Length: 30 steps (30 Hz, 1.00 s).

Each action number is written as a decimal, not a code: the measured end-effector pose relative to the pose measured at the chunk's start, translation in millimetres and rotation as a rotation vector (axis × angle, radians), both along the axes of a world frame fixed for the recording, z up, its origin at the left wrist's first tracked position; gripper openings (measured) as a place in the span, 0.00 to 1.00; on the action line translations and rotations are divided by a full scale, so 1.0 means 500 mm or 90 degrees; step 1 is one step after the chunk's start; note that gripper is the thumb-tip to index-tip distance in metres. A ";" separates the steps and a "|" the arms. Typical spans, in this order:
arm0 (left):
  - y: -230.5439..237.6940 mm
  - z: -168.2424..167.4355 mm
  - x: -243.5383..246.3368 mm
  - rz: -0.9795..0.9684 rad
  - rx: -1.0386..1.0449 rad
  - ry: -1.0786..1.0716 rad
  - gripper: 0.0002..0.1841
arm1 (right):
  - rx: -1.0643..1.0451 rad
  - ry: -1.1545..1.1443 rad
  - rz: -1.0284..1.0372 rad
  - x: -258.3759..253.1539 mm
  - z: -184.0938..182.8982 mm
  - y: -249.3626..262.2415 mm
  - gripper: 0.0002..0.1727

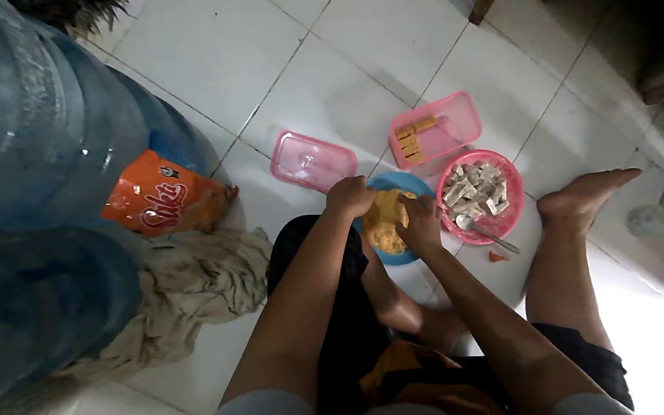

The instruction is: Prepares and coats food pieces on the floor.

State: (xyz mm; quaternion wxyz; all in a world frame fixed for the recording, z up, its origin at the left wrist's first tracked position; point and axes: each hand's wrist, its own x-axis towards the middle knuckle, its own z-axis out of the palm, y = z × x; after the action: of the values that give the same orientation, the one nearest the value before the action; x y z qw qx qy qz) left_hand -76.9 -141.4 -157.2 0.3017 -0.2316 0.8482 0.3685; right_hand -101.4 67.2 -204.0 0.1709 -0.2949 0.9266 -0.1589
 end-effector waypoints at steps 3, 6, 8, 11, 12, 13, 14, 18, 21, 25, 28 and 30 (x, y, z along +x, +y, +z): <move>-0.001 0.000 0.001 0.000 0.000 0.004 0.23 | 0.010 -0.041 -0.010 -0.005 0.012 -0.013 0.35; 0.001 0.002 0.000 -0.002 -0.001 0.003 0.23 | 0.000 -0.088 -0.028 -0.011 0.026 -0.013 0.28; 0.000 0.005 -0.001 -0.002 0.001 -0.001 0.23 | -0.020 -0.136 -0.035 -0.016 0.031 -0.004 0.21; -0.001 0.003 0.000 -0.001 -0.001 0.003 0.23 | -0.002 -0.208 -0.029 -0.022 0.040 0.016 0.18; 0.000 0.002 0.000 0.000 -0.001 0.005 0.23 | 0.010 -0.223 -0.019 -0.023 0.047 0.023 0.19; 0.000 0.001 0.000 0.000 -0.001 0.005 0.23 | 0.016 -0.232 -0.008 -0.025 0.053 0.030 0.20; 0.000 0.000 0.000 -0.001 -0.001 0.005 0.23 | 0.014 -0.231 0.005 -0.027 0.059 0.037 0.20; 0.001 0.000 -0.001 0.000 -0.003 0.001 0.23 | 0.008 -0.224 -0.008 -0.033 0.071 0.053 0.15; -0.001 -0.003 -0.002 0.000 0.000 0.000 0.24 | -0.041 -0.303 -0.103 -0.049 0.086 0.055 0.15; 0.001 -0.005 -0.002 0.000 -0.005 0.002 0.23 | -0.084 -0.365 -0.158 -0.072 0.077 0.064 0.16; -0.001 0.000 -0.002 0.001 0.006 0.006 0.24 | -0.124 -0.389 -0.156 -0.115 0.108 0.052 0.16; -0.003 0.005 -0.003 -0.004 0.013 0.000 0.25 | -0.151 -0.386 -0.170 -0.169 0.159 0.027 0.17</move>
State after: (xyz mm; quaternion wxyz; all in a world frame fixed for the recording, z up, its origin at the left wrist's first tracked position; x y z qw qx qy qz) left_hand -78.4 -142.7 -154.7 0.3054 -0.2259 0.8452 0.3760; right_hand -186.1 80.9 -124.7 0.3808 -0.1279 0.8392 -0.3666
